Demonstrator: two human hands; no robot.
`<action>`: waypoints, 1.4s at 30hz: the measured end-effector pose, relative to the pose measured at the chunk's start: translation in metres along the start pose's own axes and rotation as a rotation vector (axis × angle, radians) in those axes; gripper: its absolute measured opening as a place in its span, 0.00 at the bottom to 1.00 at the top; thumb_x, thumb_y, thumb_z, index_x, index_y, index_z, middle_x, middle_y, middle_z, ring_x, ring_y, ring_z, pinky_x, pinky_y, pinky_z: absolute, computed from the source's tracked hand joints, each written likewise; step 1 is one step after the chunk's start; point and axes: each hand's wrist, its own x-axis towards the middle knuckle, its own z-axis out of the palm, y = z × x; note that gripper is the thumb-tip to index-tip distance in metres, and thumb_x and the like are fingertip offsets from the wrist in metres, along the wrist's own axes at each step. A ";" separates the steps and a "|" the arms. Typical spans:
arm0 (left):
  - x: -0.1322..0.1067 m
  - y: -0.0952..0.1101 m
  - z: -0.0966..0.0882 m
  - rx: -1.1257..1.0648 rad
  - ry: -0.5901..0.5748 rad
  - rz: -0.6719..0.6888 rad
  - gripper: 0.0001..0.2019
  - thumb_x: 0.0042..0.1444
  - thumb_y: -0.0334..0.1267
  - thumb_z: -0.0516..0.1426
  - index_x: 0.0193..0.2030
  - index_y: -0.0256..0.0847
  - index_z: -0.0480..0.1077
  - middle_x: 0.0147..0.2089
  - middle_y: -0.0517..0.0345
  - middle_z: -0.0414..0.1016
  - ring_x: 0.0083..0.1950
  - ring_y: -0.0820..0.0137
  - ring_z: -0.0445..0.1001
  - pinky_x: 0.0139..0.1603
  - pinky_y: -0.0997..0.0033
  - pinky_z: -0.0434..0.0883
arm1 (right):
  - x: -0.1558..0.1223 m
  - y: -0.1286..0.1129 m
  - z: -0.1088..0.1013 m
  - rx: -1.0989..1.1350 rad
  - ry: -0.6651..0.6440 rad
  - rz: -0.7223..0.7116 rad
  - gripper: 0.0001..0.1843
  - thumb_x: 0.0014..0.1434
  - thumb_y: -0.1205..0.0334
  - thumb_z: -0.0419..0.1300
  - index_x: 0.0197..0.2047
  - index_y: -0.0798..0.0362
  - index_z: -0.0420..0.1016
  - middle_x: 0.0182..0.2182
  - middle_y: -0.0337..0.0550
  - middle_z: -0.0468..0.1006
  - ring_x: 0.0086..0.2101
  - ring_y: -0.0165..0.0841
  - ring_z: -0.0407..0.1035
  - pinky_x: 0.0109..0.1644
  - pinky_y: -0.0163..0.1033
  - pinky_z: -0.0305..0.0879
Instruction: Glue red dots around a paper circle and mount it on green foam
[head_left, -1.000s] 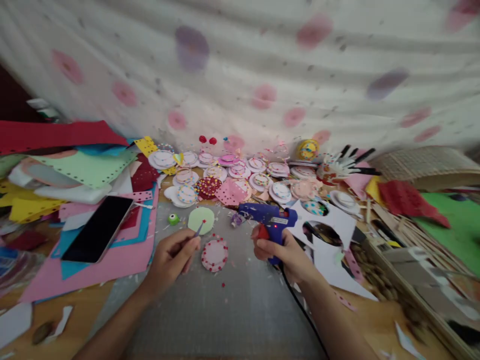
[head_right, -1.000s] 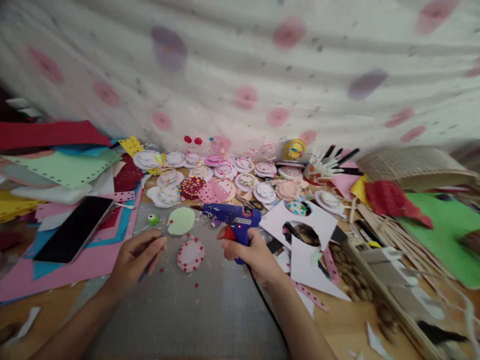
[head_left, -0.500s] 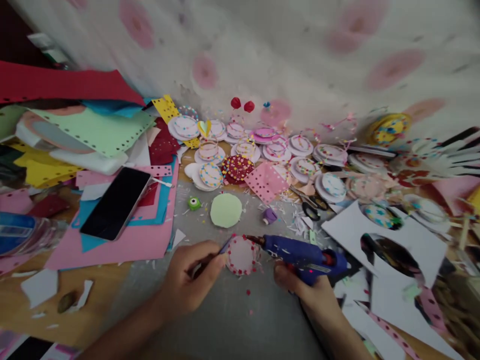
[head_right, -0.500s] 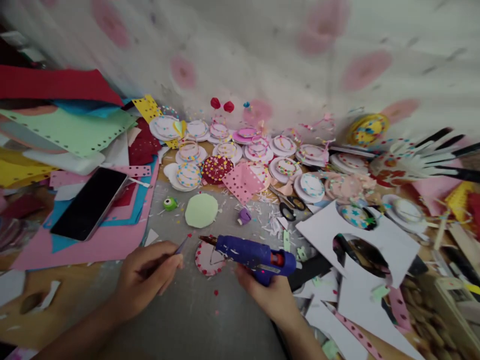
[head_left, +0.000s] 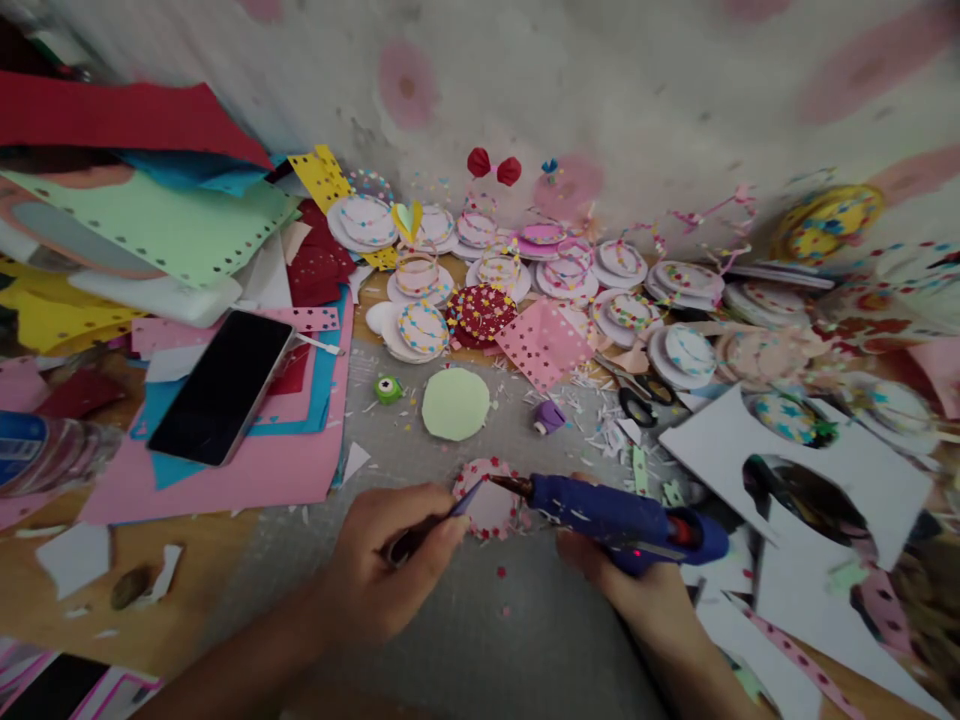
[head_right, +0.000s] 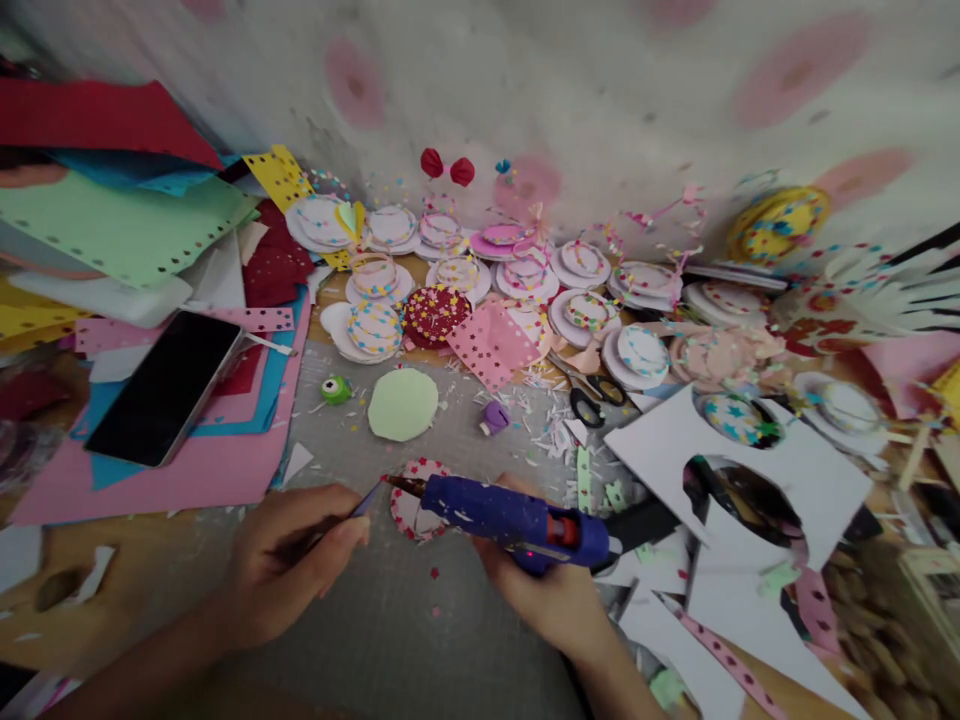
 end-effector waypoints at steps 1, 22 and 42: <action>0.000 0.000 0.000 -0.003 0.003 -0.007 0.14 0.61 0.32 0.51 0.23 0.39 0.63 0.15 0.68 0.56 0.16 0.81 0.55 0.19 0.76 0.52 | -0.001 0.002 0.000 0.004 0.012 -0.007 0.09 0.51 0.56 0.65 0.36 0.49 0.76 0.30 0.42 0.79 0.31 0.37 0.73 0.35 0.38 0.72; 0.000 0.001 0.000 -0.014 -0.005 -0.025 0.14 0.61 0.33 0.52 0.23 0.39 0.64 0.14 0.67 0.56 0.15 0.80 0.55 0.18 0.76 0.53 | -0.001 -0.013 0.006 -0.010 0.033 0.040 0.07 0.49 0.56 0.64 0.30 0.49 0.75 0.26 0.42 0.76 0.29 0.36 0.70 0.35 0.39 0.71; -0.004 0.000 -0.005 -0.326 -0.043 -0.173 0.15 0.63 0.42 0.51 0.26 0.38 0.65 0.14 0.67 0.58 0.13 0.80 0.56 0.16 0.78 0.53 | 0.003 -0.001 -0.004 0.167 -0.034 0.102 0.16 0.53 0.47 0.62 0.33 0.51 0.77 0.23 0.42 0.73 0.23 0.33 0.63 0.27 0.37 0.62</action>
